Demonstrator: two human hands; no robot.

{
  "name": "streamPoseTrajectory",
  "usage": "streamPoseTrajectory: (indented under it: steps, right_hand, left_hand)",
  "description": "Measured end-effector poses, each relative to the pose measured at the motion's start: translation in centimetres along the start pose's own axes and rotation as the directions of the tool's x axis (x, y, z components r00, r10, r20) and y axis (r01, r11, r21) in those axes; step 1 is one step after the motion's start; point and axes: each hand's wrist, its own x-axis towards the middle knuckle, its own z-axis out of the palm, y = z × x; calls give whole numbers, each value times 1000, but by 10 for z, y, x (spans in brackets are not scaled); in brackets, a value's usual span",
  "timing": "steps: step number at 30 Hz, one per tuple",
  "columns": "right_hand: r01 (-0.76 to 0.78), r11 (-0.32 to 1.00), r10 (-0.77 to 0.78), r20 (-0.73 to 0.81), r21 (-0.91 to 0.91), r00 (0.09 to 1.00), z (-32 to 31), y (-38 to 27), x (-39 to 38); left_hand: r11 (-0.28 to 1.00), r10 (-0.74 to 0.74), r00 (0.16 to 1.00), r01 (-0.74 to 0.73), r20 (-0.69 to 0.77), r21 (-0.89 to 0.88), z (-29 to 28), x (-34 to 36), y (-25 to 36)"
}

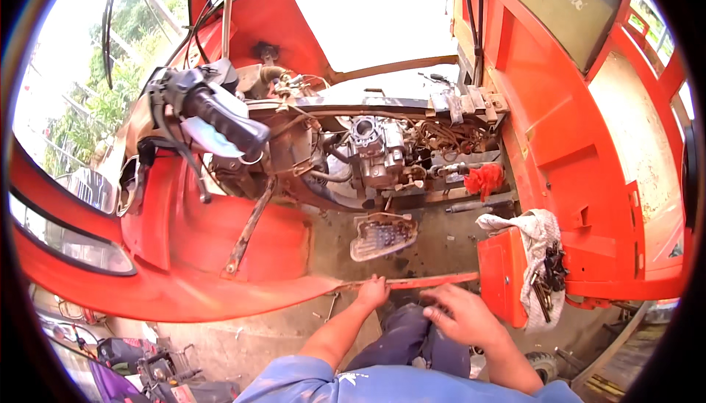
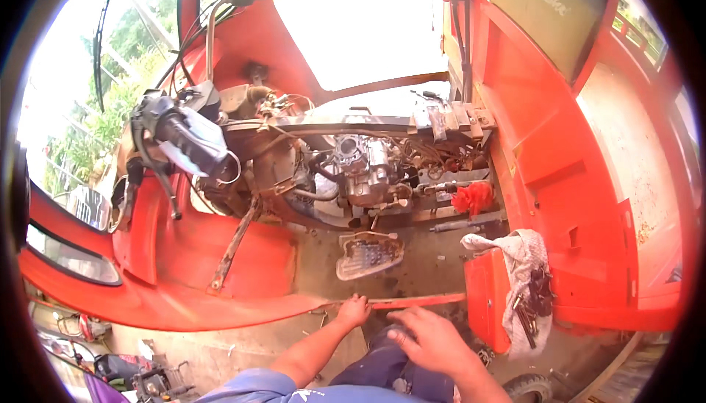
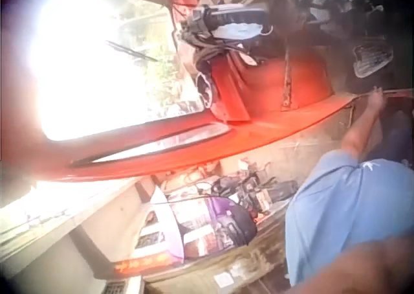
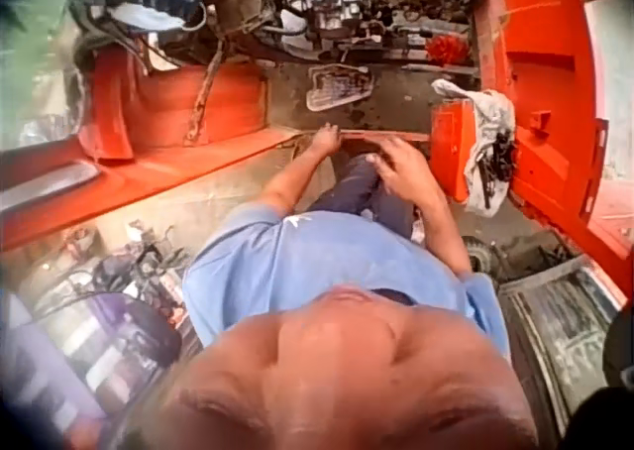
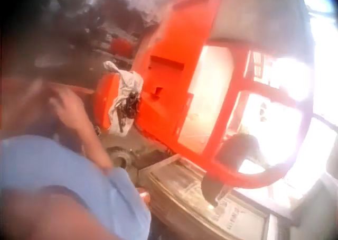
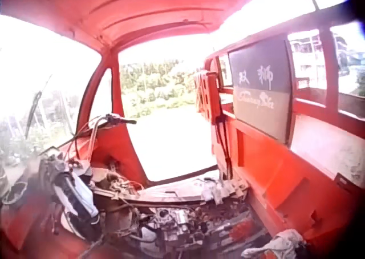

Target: The person removes bolts and components from an engine block, wipes parts with a cloth, and then installs a cylinder head and gaskets onto the engine.

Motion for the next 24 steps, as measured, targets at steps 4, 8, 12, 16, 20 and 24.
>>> streamPoseTrajectory:
  steps: [4, 8, 12, 16, 20, 24]
  right_hand:
    - [-44, 996, 40, 57, 72, 998, -32, -56, -9]
    - [33, 999, -40, 180, 43, 983, -46, -100, -12]
    - [118, 985, -146, 255, 124, 956, -44, -141, 11]
    - [202, 958, -253, 265, 204, 931, -12, -180, 66]
    - [195, 878, -321, 236, 437, 917, 48, -208, 113]
    - [105, 821, -259, 202, 561, 944, 101, -230, 135]
  left_hand:
    - [974, -46, 989, 75, 139, -215, -37, -55, 5]
    - [878, -405, 891, 442, 206, -186, -48, -163, -44]
    - [596, -693, 676, 733, 251, -327, -30, -322, -82]
    - [218, -891, 375, 849, 257, -482, -1, -467, -78]
    - [-9, -941, 197, 797, 275, -603, 61, -571, -35]
    - [-303, -874, 92, 665, 478, -682, 134, -627, 30]
